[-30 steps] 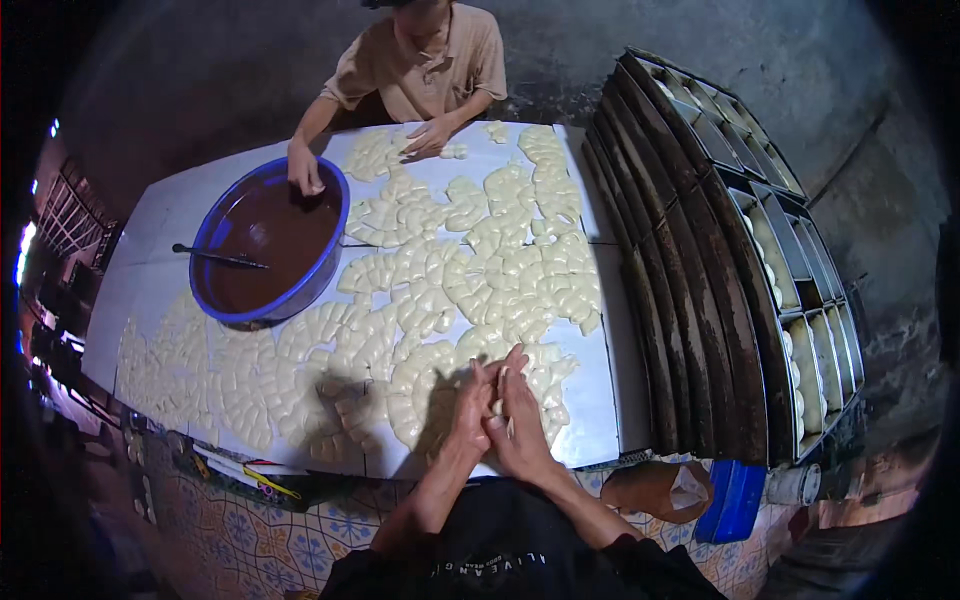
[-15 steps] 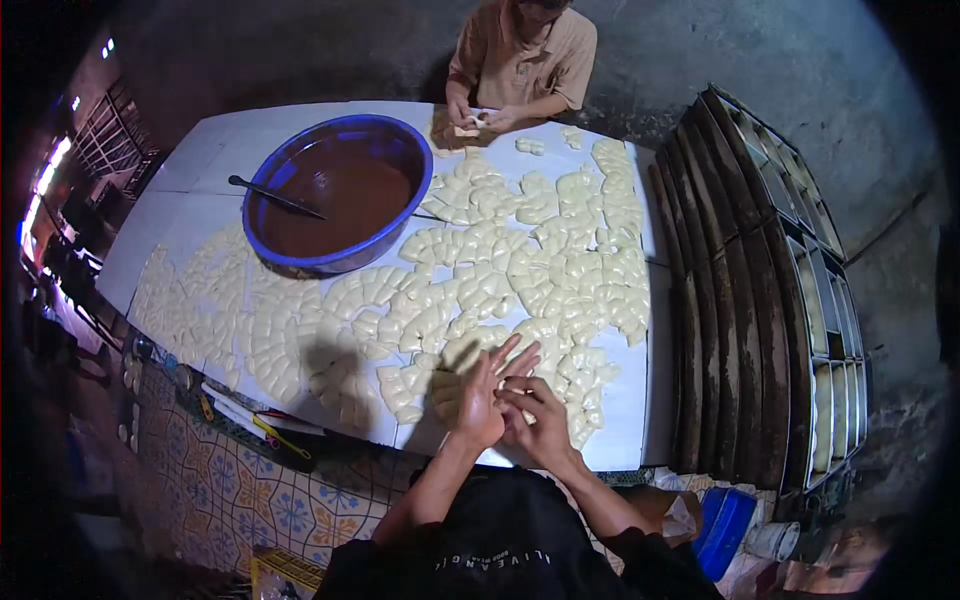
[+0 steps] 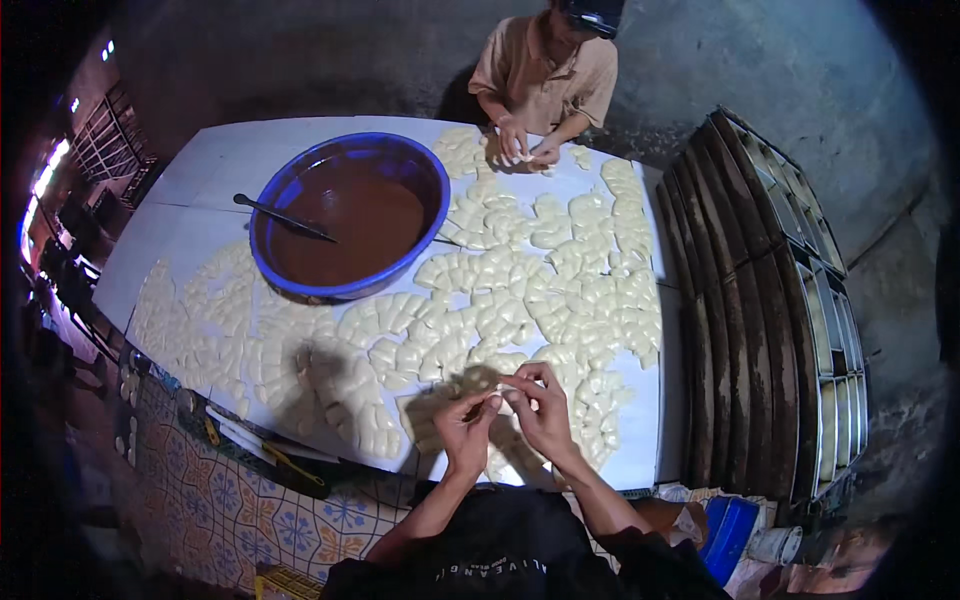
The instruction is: The person shapes filled bread by taking portions of dough from the table, wrapping them around chocolate filling by hand, rolling them into balls, and placing the dough balls into metal baking pans.
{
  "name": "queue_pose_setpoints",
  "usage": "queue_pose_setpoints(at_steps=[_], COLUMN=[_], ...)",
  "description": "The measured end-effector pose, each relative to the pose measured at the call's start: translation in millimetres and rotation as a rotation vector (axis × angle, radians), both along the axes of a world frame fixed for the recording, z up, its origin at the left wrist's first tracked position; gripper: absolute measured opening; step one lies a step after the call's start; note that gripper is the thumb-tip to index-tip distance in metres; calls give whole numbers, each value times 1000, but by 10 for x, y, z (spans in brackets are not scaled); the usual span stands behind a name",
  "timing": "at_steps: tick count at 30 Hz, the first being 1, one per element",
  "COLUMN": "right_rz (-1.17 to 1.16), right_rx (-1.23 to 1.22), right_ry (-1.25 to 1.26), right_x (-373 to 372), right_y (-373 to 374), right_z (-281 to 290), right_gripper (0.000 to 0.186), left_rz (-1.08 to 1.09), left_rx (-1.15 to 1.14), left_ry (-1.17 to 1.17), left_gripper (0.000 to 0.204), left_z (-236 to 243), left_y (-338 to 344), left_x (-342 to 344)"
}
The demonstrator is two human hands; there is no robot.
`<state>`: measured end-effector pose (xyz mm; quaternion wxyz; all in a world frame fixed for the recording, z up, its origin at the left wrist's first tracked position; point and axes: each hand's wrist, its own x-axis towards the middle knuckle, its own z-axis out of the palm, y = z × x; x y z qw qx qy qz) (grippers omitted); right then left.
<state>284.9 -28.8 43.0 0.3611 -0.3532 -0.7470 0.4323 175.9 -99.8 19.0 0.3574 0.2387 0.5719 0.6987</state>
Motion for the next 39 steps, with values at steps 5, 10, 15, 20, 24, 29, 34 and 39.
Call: queue_pose_setpoints(at_steps=[5, 10, 15, 20, 24, 29, 34, 39], right_rz=[39, -76, -132, 243, 287, 294, 293, 321], right_rx=[-171, 53, 87, -20, -482, -528, -644, -747], right_ry=[99, -13, 16, 55, 242, 310, 282, 467], right_x=[-97, -295, -348, -620, -619, -590, -807, -905], right_y=[23, 30, 284, 149, 223, 419, 334, 449], right_z=[-2, -18, -2, -251, -488, -731, -288, -464], right_gripper=[23, 19, 60, 54, 96, 112, 93, 85], left_rz=[-26, -218, -90, -328, -443, -721, -150, -726], left_rx=[191, -87, 60, 262, 380, 572, -632, -823], left_ry=[-47, 26, 369, -1146, -1482, -902, 811, 914], left_gripper=[54, 27, 13, 10, 73, 92, 83, 80], left_z=[68, -244, -157, -218, -384, -356, 431, 476], left_y=[156, 191, 164, 141, 108, 1068, 1854, 1996], left_x=[-251, -477, -477, -610, -676, -1861, -2850, -3019])
